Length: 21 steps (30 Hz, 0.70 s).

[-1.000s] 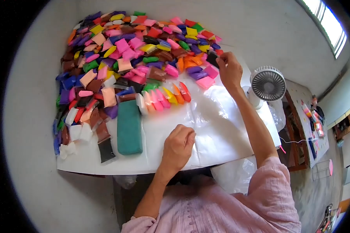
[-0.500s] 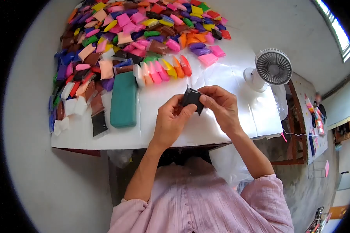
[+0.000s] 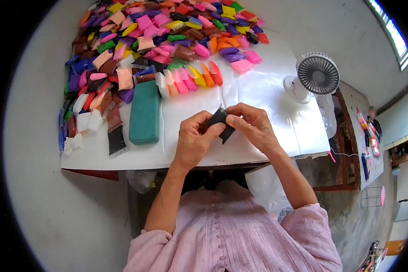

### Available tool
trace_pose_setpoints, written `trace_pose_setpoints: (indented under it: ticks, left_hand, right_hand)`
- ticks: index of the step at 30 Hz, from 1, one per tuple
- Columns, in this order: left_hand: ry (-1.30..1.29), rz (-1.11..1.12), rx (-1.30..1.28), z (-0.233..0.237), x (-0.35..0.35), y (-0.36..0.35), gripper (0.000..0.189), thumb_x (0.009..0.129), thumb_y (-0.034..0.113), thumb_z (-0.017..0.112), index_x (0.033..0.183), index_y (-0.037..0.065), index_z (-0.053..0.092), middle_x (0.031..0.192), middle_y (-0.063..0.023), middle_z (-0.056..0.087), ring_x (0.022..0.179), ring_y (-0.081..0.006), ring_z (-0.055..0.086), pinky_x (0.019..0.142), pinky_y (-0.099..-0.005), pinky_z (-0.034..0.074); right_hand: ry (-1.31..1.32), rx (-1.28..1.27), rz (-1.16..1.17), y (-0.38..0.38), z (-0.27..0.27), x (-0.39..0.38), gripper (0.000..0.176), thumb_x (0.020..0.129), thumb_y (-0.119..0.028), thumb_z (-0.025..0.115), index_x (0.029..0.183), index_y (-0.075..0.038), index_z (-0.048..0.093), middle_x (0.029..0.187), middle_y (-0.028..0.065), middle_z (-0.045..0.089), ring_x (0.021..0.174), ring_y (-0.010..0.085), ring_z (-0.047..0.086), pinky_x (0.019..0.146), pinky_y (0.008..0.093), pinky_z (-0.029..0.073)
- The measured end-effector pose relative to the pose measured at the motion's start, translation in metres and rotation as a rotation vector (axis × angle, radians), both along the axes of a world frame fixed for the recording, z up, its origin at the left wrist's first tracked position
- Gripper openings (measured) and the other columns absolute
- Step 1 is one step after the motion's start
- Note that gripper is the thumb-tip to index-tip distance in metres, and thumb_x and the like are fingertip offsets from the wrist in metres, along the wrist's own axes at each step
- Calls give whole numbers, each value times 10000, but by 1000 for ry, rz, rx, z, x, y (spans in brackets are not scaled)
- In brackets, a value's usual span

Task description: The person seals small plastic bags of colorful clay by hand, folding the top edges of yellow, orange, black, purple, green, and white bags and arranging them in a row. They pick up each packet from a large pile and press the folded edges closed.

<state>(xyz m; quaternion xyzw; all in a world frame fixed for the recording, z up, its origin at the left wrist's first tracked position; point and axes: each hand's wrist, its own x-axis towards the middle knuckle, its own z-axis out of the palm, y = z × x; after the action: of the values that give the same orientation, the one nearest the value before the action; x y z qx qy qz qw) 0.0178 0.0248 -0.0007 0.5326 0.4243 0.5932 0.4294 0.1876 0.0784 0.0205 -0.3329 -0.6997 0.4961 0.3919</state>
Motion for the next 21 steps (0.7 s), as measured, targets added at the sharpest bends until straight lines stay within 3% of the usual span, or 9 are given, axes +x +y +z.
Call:
trace_pose_setpoints:
  ticks: [5, 8, 11, 17, 21]
  left_hand:
    - [39, -46, -41, 0, 1, -1, 152, 856, 137, 691, 848, 2, 620, 666, 51, 511, 600, -27, 418, 524, -204, 350]
    - [-10, -71, -50, 2, 3, -2, 165, 855, 147, 696, 864, 0, 620, 680, 46, 532, 607, -28, 428, 528, -203, 353]
    - [9, -98, -80, 6, 1, -3, 128, 871, 123, 683, 922, 13, 641, 760, 37, 603, 683, -26, 507, 608, -178, 412]
    - [-9, -17, -96, 8, 3, -1, 161, 867, 157, 671, 865, 2, 628, 688, 41, 559, 602, -28, 443, 533, -199, 360]
    - [13, -6, -43, 5, 3, -3, 156, 873, 162, 660, 862, 10, 629, 683, 46, 554, 604, -25, 438, 535, -197, 359]
  right_hand:
    - [110, -25, 51, 3, -3, 0, 168, 849, -142, 678, 875, 19, 639, 758, 26, 644, 719, 88, 566, 699, 253, 471]
    - [150, -38, 5, 1, -7, -3, 163, 845, -135, 677, 854, 20, 626, 744, 25, 635, 715, 86, 562, 690, 254, 469]
    - [107, 54, -46, -1, -6, -3, 149, 846, -119, 672, 841, 20, 619, 730, 23, 623, 708, 80, 557, 669, 248, 467]
    - [218, -13, -110, -4, -6, -6, 136, 847, -111, 675, 832, 9, 611, 727, 8, 615, 675, 68, 537, 625, 233, 455]
    - [114, -51, -23, -3, -7, -2, 133, 838, -116, 685, 865, -3, 620, 759, 7, 618, 676, 75, 542, 620, 245, 456]
